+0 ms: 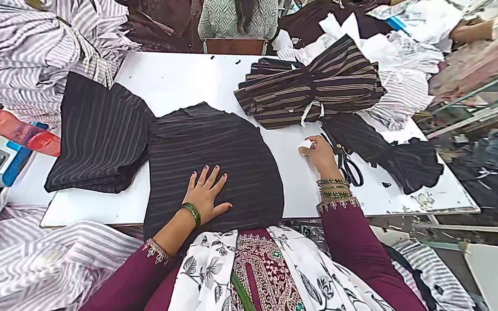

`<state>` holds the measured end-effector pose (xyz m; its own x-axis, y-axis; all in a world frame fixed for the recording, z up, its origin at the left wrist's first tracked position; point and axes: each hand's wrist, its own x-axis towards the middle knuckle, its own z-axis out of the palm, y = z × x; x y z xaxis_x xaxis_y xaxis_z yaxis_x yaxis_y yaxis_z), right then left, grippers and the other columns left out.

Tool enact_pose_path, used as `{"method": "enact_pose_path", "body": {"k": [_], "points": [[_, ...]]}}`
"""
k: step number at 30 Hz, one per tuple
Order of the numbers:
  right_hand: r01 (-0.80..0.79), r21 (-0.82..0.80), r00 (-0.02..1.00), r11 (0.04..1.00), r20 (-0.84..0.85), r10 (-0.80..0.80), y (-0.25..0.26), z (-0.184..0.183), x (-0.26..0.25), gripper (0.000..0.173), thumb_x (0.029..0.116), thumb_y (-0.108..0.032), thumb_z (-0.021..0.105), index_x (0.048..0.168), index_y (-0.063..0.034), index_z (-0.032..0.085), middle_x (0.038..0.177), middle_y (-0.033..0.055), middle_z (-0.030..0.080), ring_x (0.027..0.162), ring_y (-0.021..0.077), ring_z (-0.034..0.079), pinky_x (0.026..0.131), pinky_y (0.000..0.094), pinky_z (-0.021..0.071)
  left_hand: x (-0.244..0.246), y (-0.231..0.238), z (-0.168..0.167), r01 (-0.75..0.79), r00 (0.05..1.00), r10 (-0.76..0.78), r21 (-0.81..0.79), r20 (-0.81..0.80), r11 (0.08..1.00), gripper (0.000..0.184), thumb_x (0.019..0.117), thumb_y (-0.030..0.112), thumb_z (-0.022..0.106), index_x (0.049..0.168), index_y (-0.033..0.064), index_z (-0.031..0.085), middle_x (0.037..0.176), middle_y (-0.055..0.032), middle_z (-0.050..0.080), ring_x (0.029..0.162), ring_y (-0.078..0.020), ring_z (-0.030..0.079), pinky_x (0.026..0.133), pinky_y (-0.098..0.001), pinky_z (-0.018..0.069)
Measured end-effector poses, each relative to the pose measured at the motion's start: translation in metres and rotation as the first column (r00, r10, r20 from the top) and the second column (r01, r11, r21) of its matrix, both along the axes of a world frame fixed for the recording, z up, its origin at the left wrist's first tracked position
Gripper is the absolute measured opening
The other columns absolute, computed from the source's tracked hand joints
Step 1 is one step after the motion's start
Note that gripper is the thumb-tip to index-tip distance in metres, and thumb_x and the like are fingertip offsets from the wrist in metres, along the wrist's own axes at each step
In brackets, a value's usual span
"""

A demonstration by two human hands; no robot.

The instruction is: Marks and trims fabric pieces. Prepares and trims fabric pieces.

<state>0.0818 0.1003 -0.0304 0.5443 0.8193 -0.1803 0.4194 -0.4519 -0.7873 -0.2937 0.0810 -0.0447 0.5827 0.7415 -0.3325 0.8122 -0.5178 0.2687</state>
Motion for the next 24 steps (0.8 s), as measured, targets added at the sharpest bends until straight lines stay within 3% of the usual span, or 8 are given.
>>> {"method": "enact_pose_path", "body": {"k": [2, 4, 6, 9, 12, 14, 19, 24], "points": [[0.170, 0.170, 0.920, 0.971, -0.380, -0.094, -0.006, 0.001, -0.004, 0.032, 0.0994, 0.002, 0.060, 0.130, -0.0009, 0.052, 0.085, 0.0068, 0.060, 0.066, 0.0090, 0.060, 0.063, 0.0238, 0.0526, -0.006, -0.015, 0.003, -0.008, 0.997, 0.011, -0.035, 0.071, 0.999, 0.091, 0.0924, 0.068, 0.056, 0.163, 0.0159, 0.030, 0.172, -0.0152, 0.012, 0.158, -0.0441, 0.003, 0.119, -0.0706, 0.0018], [0.245, 0.228, 0.713, 0.942, -0.701, -0.016, -0.006, 0.004, -0.013, 0.017, 0.1064, -0.003, 0.046, 0.122, -0.0078, 0.050, 0.084, 0.0020, 0.058, 0.067, 0.0108, 0.064, 0.066, 0.0279, 0.0581, -0.006, -0.011, 0.013, -0.030, 0.977, 0.050, -0.096, 0.207, 0.995, 0.073, 0.0960, 0.055, 0.061, 0.153, 0.0108, 0.049, 0.167, -0.0165, 0.029, 0.157, -0.0435, 0.014, 0.120, -0.0700, 0.0073], [0.121, 0.286, 0.671, 0.951, -0.729, 0.134, 0.003, 0.006, -0.031, 0.013, 0.1039, 0.001, 0.045, 0.104, -0.0116, 0.049, 0.076, -0.0028, 0.057, 0.063, 0.0079, 0.059, 0.064, 0.0266, 0.0554, 0.005, 0.014, 0.022, -0.067, 0.922, 0.084, -0.057, 0.378, 0.996, 0.047, 0.1019, 0.037, 0.059, 0.134, 0.0036, 0.067, 0.151, -0.0208, 0.052, 0.147, -0.0419, 0.038, 0.120, -0.0648, 0.0221], [-0.267, 0.368, 0.794, 0.891, -0.439, 0.420, 0.030, 0.004, -0.069, 0.022, 0.0890, 0.011, 0.058, 0.086, -0.0094, 0.050, 0.067, -0.0042, 0.053, 0.050, 0.0022, 0.044, 0.047, 0.0181, 0.0384, 0.035, 0.068, 0.026, -0.117, 0.891, 0.071, 0.075, 0.448, 0.990, 0.033, 0.1023, 0.021, 0.060, 0.127, 0.0005, 0.069, 0.134, -0.0214, 0.064, 0.131, -0.0384, 0.056, 0.113, -0.0577, 0.0375], [-0.674, 0.174, 0.739, 0.718, 0.180, 0.649, 0.057, -0.004, -0.091, 0.019, 0.0872, 0.008, 0.066, 0.105, 0.0025, 0.072, 0.104, 0.0184, 0.066, 0.094, 0.0294, 0.063, 0.083, 0.0476, 0.0521, 0.058, 0.108, 0.006, -0.175, 0.921, 0.126, 0.102, 0.369, 0.979, 0.041, 0.0937, 0.024, 0.075, 0.128, 0.0026, 0.069, 0.136, -0.0211, 0.061, 0.134, -0.0398, 0.052, 0.116, -0.0604, 0.0325], [-0.749, 0.085, 0.634, 0.658, 0.382, 0.672, 0.071, -0.017, -0.095, 0.019, 0.0912, 0.003, 0.065, 0.106, -0.0008, 0.076, 0.111, 0.0212, 0.067, 0.105, 0.0372, 0.065, 0.090, 0.0557, 0.0528, 0.061, 0.115, -0.005, -0.185, 0.900, 0.139, 0.074, 0.413, 0.980, 0.035, 0.0914, 0.024, 0.078, 0.117, 0.0020, 0.072, 0.137, -0.0217, 0.059, 0.140, -0.0408, 0.046, 0.119, -0.0645, 0.0223], [-0.803, 0.165, 0.561, 0.573, 0.536, 0.631, 0.072, -0.025, -0.090, 0.012, 0.0917, -0.001, 0.064, 0.097, 0.0009, 0.076, 0.097, 0.0186, 0.066, 0.087, 0.0339, 0.067, 0.075, 0.0511, 0.0560, 0.044, 0.110, -0.020, -0.120, 0.763, 0.027, 0.100, 0.646, 0.988, 0.008, 0.0855, 0.006, 0.073, 0.084, -0.0009, 0.072, 0.128, -0.0181, 0.068, 0.144, -0.0401, 0.043, 0.119, -0.0674, 0.0168], [-0.835, 0.164, 0.504, 0.526, 0.610, 0.611, 0.059, -0.032, -0.080, 0.016, 0.0912, -0.004, 0.063, 0.093, -0.0011, 0.079, 0.091, 0.0172, 0.068, 0.083, 0.0337, 0.069, 0.071, 0.0485, 0.0564, 0.040, 0.107, -0.023, -0.068, 0.682, 0.000, 0.063, 0.732, 0.996, 0.013, 0.0853, 0.005, 0.061, 0.080, -0.0009, 0.071, 0.105, -0.0125, 0.076, 0.131, -0.0345, 0.059, 0.121, -0.0652, 0.0137]]}}
